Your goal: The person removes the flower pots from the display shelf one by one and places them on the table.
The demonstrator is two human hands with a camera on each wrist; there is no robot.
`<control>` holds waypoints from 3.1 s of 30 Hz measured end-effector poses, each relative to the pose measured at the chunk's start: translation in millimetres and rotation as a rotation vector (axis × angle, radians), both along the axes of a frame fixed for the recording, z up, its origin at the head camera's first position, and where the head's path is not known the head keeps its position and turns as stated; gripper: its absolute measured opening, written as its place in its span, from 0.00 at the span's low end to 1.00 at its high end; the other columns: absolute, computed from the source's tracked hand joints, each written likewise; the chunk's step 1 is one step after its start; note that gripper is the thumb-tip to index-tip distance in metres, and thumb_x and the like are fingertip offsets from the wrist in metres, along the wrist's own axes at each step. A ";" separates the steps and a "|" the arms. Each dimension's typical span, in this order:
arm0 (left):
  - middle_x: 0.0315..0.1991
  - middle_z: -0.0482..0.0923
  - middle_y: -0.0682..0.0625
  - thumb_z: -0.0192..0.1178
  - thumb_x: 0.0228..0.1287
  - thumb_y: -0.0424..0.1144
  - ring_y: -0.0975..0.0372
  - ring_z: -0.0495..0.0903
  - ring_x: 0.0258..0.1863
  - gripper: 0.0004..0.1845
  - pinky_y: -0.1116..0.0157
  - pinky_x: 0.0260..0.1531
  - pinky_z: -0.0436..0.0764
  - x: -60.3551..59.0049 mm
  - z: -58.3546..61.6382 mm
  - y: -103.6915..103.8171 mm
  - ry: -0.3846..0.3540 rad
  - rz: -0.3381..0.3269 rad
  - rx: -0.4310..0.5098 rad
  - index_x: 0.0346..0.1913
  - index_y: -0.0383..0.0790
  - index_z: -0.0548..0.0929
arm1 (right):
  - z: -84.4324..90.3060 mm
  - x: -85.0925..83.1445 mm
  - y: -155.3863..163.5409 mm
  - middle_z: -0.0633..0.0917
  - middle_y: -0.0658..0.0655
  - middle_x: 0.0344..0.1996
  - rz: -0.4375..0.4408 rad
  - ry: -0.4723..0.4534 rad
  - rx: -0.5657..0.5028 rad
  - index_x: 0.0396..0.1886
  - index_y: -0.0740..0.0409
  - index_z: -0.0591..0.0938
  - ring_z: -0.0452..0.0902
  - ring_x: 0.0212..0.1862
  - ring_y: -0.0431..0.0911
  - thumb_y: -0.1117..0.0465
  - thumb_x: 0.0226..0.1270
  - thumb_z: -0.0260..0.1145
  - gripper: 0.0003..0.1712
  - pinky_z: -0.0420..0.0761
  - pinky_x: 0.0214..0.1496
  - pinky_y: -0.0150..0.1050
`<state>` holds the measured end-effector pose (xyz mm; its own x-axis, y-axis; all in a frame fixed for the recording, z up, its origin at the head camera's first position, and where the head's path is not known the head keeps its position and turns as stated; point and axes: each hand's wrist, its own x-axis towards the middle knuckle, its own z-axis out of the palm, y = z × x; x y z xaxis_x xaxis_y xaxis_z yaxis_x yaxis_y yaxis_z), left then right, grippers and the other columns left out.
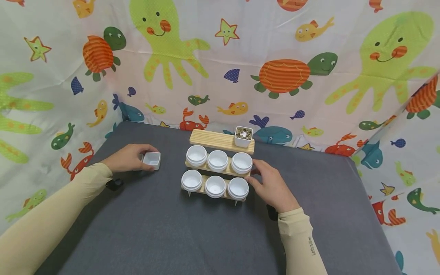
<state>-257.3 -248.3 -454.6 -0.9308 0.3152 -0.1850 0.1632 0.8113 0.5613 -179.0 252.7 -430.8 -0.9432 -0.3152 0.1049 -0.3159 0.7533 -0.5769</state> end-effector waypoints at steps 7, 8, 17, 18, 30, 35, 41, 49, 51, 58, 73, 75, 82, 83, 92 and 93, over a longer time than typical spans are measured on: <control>0.59 0.85 0.47 0.82 0.57 0.50 0.51 0.81 0.55 0.34 0.50 0.56 0.81 2.0 0.6 -1.5 0.006 -0.013 0.000 0.67 0.50 0.83 | -0.5 -0.3 -0.5 0.83 0.61 0.70 0.010 0.019 -0.011 0.77 0.52 0.75 0.85 0.65 0.63 0.58 0.75 0.73 0.34 0.84 0.66 0.64; 0.60 0.85 0.48 0.82 0.57 0.50 0.52 0.81 0.55 0.34 0.50 0.56 0.82 1.9 0.5 -1.4 0.004 -0.012 -0.002 0.67 0.51 0.83 | -0.3 -0.3 -0.5 0.82 0.61 0.70 0.008 0.015 -0.009 0.77 0.53 0.75 0.85 0.65 0.63 0.59 0.75 0.73 0.34 0.84 0.66 0.65; 0.62 0.84 0.48 0.83 0.56 0.51 0.51 0.81 0.57 0.37 0.47 0.59 0.83 -0.2 0.8 0.0 -0.011 -0.014 0.010 0.69 0.52 0.81 | 2.2 -0.1 -0.6 0.82 0.62 0.70 -0.004 0.000 -0.003 0.77 0.53 0.75 0.85 0.65 0.62 0.59 0.75 0.73 0.34 0.84 0.66 0.65; 0.64 0.84 0.48 0.83 0.56 0.52 0.51 0.81 0.59 0.38 0.45 0.60 0.83 -0.2 1.7 1.0 -0.009 -0.017 0.015 0.70 0.52 0.81 | 2.3 -0.1 -0.5 0.82 0.62 0.70 -0.005 0.000 -0.002 0.77 0.53 0.75 0.85 0.65 0.62 0.59 0.75 0.74 0.34 0.84 0.66 0.65; 0.72 0.80 0.51 0.78 0.62 0.60 0.52 0.77 0.74 0.41 0.40 0.73 0.76 -0.1 52.2 44.1 0.148 -0.062 0.109 0.75 0.51 0.78 | 2.0 -0.2 -1.2 0.81 0.62 0.71 -0.013 -0.003 0.006 0.78 0.53 0.75 0.85 0.66 0.63 0.58 0.75 0.73 0.34 0.84 0.67 0.64; 0.70 0.82 0.55 0.78 0.63 0.59 0.57 0.79 0.72 0.37 0.43 0.74 0.77 4.0 80.8 77.5 0.238 -0.085 0.173 0.73 0.56 0.78 | 2.0 0.5 -1.2 0.82 0.62 0.71 -0.015 0.002 0.009 0.77 0.53 0.75 0.85 0.65 0.62 0.58 0.75 0.74 0.34 0.84 0.66 0.65; 0.69 0.83 0.55 0.73 0.67 0.60 0.59 0.82 0.69 0.36 0.49 0.72 0.80 5.9 113.7 121.0 0.297 -0.141 0.201 0.74 0.53 0.78 | 1.8 1.1 -1.9 0.83 0.62 0.68 -0.002 0.027 -0.008 0.76 0.53 0.76 0.86 0.64 0.62 0.59 0.74 0.74 0.33 0.84 0.66 0.65; 0.67 0.84 0.53 0.72 0.69 0.56 0.61 0.82 0.67 0.33 0.58 0.70 0.80 -0.7 144.3 179.6 0.336 -0.281 0.236 0.73 0.48 0.79 | 0.9 0.1 -0.2 0.84 0.61 0.68 0.004 0.027 -0.012 0.75 0.53 0.77 0.86 0.64 0.62 0.60 0.74 0.74 0.32 0.84 0.66 0.64; 0.68 0.84 0.53 0.72 0.69 0.57 0.60 0.81 0.69 0.35 0.57 0.71 0.79 -1.6 149.0 192.6 0.331 -0.306 0.218 0.74 0.48 0.79 | 0.6 -0.1 0.4 0.84 0.61 0.68 0.000 0.029 -0.006 0.75 0.53 0.77 0.86 0.64 0.62 0.59 0.74 0.75 0.32 0.84 0.66 0.64; 0.71 0.81 0.50 0.74 0.67 0.57 0.58 0.79 0.71 0.40 0.56 0.73 0.78 -9.9 151.8 229.9 0.308 -0.349 0.123 0.77 0.44 0.76 | -0.5 0.1 2.2 0.84 0.61 0.67 0.012 0.044 -0.007 0.75 0.54 0.77 0.87 0.62 0.62 0.60 0.74 0.75 0.32 0.85 0.65 0.64; 0.75 0.78 0.48 0.76 0.65 0.58 0.56 0.77 0.75 0.45 0.55 0.77 0.75 -25.2 147.7 267.2 0.218 -0.378 0.033 0.79 0.42 0.73 | 2.0 1.2 1.8 0.85 0.60 0.64 0.019 0.051 -0.006 0.73 0.55 0.78 0.88 0.61 0.59 0.60 0.73 0.75 0.31 0.86 0.65 0.61; 0.74 0.78 0.48 0.76 0.66 0.58 0.55 0.77 0.74 0.44 0.55 0.77 0.75 -27.6 147.2 270.6 0.209 -0.385 0.025 0.79 0.42 0.73 | 1.8 0.8 2.4 0.85 0.60 0.65 0.020 0.054 -0.004 0.73 0.54 0.78 0.88 0.61 0.58 0.60 0.73 0.75 0.31 0.86 0.65 0.61; 0.69 0.83 0.48 0.76 0.66 0.56 0.57 0.81 0.68 0.38 0.56 0.73 0.78 -29.5 145.4 280.6 0.220 -0.385 -0.010 0.74 0.43 0.78 | 2.3 1.0 3.3 0.85 0.59 0.65 0.017 0.048 -0.010 0.73 0.54 0.78 0.87 0.61 0.58 0.59 0.74 0.75 0.31 0.86 0.65 0.61; 0.68 0.84 0.49 0.75 0.66 0.55 0.58 0.82 0.66 0.37 0.56 0.72 0.79 -29.4 144.8 281.2 0.223 -0.387 -0.011 0.73 0.43 0.79 | 2.3 1.2 3.0 0.85 0.59 0.65 0.015 0.045 -0.011 0.73 0.54 0.78 0.87 0.62 0.58 0.59 0.74 0.75 0.31 0.86 0.65 0.61; 0.66 0.85 0.50 0.73 0.70 0.54 0.59 0.83 0.64 0.33 0.58 0.69 0.80 -27.0 141.1 280.1 0.236 -0.390 -0.005 0.72 0.44 0.81 | 0.6 0.8 3.0 0.85 0.59 0.65 0.014 0.056 -0.008 0.74 0.54 0.78 0.88 0.61 0.58 0.59 0.74 0.75 0.31 0.86 0.64 0.60; 0.66 0.85 0.50 0.73 0.70 0.54 0.59 0.83 0.64 0.32 0.57 0.69 0.80 -26.4 141.1 278.8 0.236 -0.390 0.001 0.72 0.44 0.81 | 0.2 0.6 3.3 0.85 0.59 0.65 0.015 0.057 -0.012 0.74 0.53 0.78 0.88 0.61 0.58 0.59 0.73 0.75 0.31 0.86 0.64 0.61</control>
